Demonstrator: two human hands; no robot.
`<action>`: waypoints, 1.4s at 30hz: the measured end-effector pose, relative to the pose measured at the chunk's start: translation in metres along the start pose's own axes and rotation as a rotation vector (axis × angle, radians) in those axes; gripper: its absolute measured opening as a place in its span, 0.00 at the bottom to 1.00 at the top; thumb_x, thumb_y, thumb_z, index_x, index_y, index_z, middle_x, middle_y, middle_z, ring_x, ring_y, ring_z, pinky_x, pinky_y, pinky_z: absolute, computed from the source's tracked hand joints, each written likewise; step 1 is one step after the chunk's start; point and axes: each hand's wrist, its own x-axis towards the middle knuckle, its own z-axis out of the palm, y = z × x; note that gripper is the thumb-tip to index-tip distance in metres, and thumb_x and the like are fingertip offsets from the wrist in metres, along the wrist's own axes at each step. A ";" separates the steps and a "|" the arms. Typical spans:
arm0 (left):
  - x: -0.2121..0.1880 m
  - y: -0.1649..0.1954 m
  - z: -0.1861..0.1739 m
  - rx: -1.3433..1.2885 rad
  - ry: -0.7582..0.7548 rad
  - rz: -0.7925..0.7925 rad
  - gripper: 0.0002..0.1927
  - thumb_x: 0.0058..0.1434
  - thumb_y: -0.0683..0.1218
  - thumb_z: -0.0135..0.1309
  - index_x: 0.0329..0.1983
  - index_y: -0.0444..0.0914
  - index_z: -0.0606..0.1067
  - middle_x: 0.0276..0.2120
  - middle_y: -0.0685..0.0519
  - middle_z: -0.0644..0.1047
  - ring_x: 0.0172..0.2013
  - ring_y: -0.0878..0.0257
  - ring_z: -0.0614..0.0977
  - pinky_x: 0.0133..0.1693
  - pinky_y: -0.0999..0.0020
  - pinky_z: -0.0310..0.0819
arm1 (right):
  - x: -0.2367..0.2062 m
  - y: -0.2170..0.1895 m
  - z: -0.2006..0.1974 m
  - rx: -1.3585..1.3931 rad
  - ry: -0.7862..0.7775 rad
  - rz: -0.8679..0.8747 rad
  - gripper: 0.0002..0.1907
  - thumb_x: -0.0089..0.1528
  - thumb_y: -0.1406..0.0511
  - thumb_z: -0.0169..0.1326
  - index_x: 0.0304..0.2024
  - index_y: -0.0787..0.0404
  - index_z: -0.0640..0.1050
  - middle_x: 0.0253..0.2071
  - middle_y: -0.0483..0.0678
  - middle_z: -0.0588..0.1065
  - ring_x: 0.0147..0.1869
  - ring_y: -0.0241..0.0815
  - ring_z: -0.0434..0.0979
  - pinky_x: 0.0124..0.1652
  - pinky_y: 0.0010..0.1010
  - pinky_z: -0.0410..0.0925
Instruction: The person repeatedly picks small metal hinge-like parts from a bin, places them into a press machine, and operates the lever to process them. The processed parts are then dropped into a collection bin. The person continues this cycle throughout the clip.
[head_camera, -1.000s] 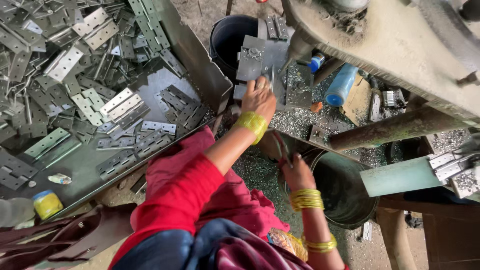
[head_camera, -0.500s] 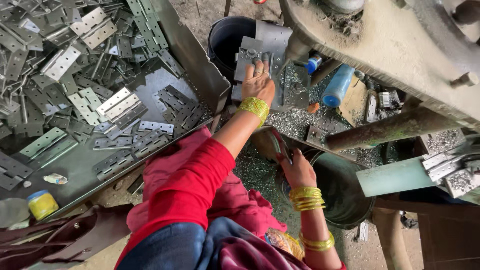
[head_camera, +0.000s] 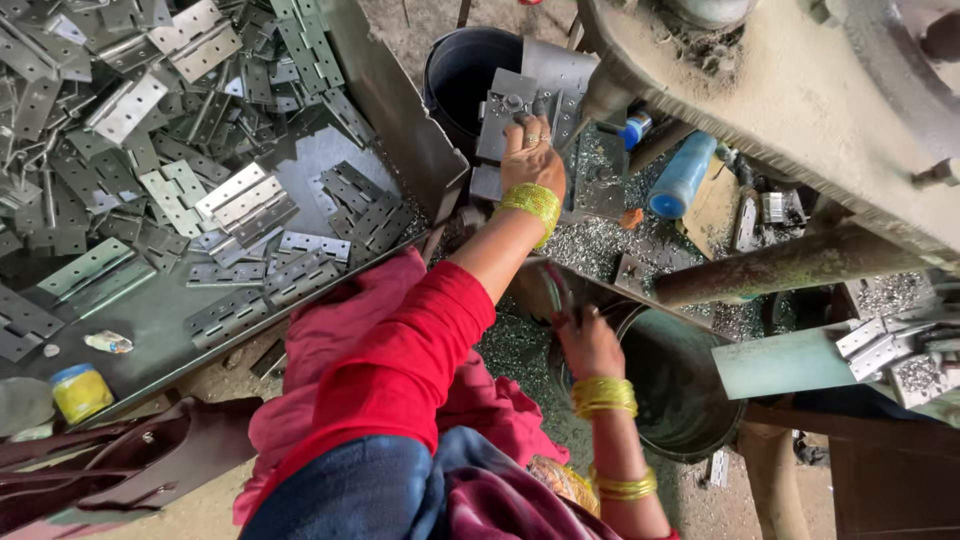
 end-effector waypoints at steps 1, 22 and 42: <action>0.001 0.001 0.001 -0.003 -0.032 0.011 0.20 0.60 0.46 0.45 0.50 0.35 0.80 0.67 0.47 0.67 0.64 0.52 0.62 0.60 0.50 0.51 | -0.005 0.002 0.015 0.016 -0.010 0.070 0.24 0.58 0.50 0.57 0.48 0.59 0.79 0.39 0.66 0.79 0.47 0.67 0.80 0.45 0.53 0.71; -0.178 -0.220 0.097 -0.050 -0.026 -0.293 0.18 0.68 0.51 0.52 0.58 0.40 0.75 0.51 0.47 0.80 0.55 0.52 0.76 0.55 0.52 0.64 | -0.030 -0.129 -0.105 0.216 0.589 -0.528 0.11 0.69 0.68 0.61 0.52 0.64 0.77 0.46 0.53 0.78 0.48 0.49 0.81 0.49 0.39 0.71; -0.124 -0.097 -0.061 -0.866 -0.056 0.102 0.19 0.64 0.38 0.50 0.54 0.45 0.82 0.40 0.42 0.83 0.41 0.47 0.85 0.43 0.54 0.78 | -0.034 -0.132 -0.103 0.012 0.537 -0.337 0.14 0.64 0.60 0.58 0.49 0.60 0.78 0.41 0.53 0.81 0.44 0.56 0.81 0.42 0.46 0.70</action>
